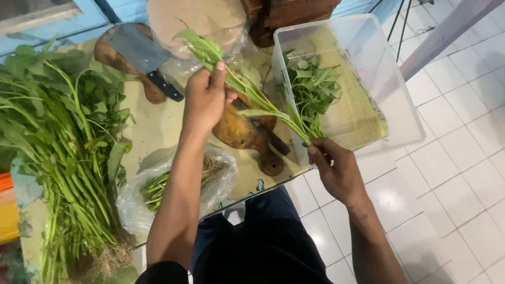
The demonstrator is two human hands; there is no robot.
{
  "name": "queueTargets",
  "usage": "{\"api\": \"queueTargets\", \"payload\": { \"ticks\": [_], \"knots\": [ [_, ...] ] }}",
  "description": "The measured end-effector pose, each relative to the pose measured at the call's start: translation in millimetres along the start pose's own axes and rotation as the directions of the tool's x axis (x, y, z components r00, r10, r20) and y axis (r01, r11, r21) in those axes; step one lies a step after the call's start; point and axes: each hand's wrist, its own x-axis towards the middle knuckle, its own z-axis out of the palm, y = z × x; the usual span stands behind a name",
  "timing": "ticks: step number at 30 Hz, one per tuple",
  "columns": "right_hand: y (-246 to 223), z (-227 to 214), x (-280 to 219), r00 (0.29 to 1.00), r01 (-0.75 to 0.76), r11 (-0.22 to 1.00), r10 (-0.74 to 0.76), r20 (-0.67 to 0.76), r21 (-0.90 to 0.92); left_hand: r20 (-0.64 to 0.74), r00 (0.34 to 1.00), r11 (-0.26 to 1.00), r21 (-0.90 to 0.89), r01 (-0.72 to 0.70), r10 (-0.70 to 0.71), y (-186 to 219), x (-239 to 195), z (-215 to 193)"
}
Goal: The person trims the ends of water spinach stalks using a knife on a wooden board and places the prepared vegetables into a plastic bag and a clear bin.
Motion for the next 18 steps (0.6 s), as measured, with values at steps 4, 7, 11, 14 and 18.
{"api": "queueTargets", "payload": {
  "ticks": [4, 7, 11, 14, 18],
  "knots": [
    [3.1, 0.2, 3.0, 1.000, -0.011, 1.000, 0.011, -0.010, 0.004, -0.010, 1.000, 0.999, -0.048, 0.016, -0.017, -3.4, 1.7, -15.5],
    [8.1, -2.1, 6.1, 1.000, -0.001, 1.000, 0.001, -0.007, 0.022, -0.086, 0.994, 0.998, -0.023, 0.062, -0.064, -3.8, 0.5, -27.5],
    [15.6, -11.0, 12.2, 1.000, 0.006, 0.997, -0.004, -0.018, 0.076, -0.096, 0.993, 0.997, -0.032, 0.065, -0.068, 4.3, -2.8, -42.0],
    [16.4, -27.1, 14.4, 0.996, 0.011, 0.993, -0.001, -0.085, 0.118, -0.138, 0.988, 0.995, -0.081, 0.065, -0.076, 13.2, -9.8, -49.6],
    [15.0, -49.1, 21.0, 0.979, 0.047, 0.974, -0.001, -0.206, 0.220, -0.180, 0.983, 0.999, -0.034, 0.012, -0.018, 20.5, -34.4, -44.3]
  ]
}}
